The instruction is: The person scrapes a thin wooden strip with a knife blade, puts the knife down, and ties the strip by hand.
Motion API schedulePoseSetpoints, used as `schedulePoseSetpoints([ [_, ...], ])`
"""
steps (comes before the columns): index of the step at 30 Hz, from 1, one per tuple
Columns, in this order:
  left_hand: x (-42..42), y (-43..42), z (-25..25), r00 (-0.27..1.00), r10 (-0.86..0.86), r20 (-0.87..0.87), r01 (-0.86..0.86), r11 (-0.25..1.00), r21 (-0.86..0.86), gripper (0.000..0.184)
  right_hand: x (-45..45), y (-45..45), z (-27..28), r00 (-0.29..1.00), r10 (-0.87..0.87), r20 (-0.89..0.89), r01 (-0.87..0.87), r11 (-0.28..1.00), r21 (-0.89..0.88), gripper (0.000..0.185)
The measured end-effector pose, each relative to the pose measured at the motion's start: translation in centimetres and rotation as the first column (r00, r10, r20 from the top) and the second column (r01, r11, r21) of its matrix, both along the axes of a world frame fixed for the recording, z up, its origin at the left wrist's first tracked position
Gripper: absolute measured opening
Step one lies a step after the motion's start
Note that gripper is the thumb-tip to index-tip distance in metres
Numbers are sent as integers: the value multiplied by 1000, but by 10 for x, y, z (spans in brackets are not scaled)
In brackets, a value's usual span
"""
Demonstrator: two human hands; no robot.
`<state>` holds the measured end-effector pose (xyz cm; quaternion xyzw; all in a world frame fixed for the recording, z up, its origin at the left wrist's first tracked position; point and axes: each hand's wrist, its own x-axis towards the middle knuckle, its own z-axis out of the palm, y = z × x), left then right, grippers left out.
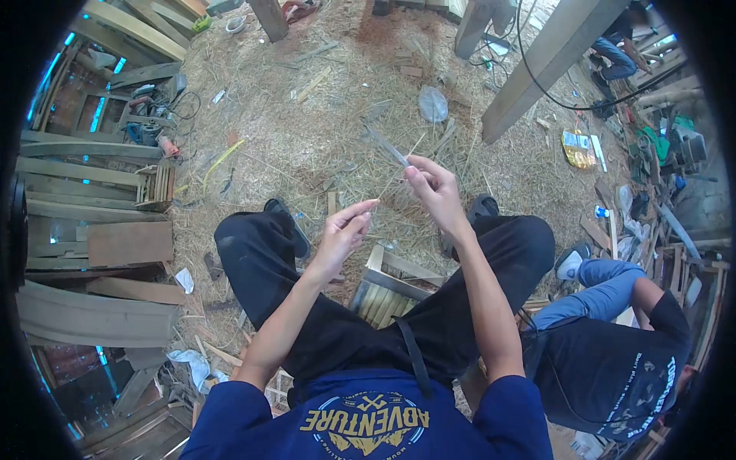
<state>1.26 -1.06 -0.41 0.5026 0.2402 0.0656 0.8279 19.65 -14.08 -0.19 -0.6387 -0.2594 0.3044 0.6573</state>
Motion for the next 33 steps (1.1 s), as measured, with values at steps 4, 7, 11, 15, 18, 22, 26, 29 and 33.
schedulePoseSetpoints([
  [4, -1, -1, -3, 1000, -17, -7, 17, 995, 100, 35, -7, 2, 7, 993, 57, -105, -50, 996, 70, 42],
  [7, -1, -1, -8, 1000, -17, 0, 17, 991, 132, 33, -9, 1, 11, 987, 79, -139, -71, 996, 61, 43],
  [11, 1, -1, -4, 1000, -16, 15, 14, 993, 115, 33, -10, 1, 10, 984, 117, -133, -113, 993, 42, 42],
  [15, 3, -2, 1, 999, -23, 24, 21, 996, 87, 36, -19, 6, 8, 978, 181, -100, -182, 983, -1, 37],
  [18, 2, -2, -3, 1000, -15, 16, 14, 998, 65, 35, -25, 8, 6, 972, 205, -111, -206, 979, 8, 37],
  [22, 1, 0, 1, 999, 17, 35, -19, 997, 73, 33, -25, 9, 3, 979, 178, -97, -177, 984, 16, 36],
  [26, 3, 1, -2, 993, 90, 75, -100, 984, 148, 32, -26, 10, -8, 963, 151, 223, -116, 980, -162, 34],
  [29, -1, 6, -5, 993, 103, 62, -109, 990, 88, 32, -34, 8, 2, 845, 251, 472, -106, 944, -311, 33],
  [33, -5, 7, -1, 994, 95, 58, -98, 994, 51, 33, -42, 10, 9, 763, 286, 579, -104, 939, -326, 39],
])
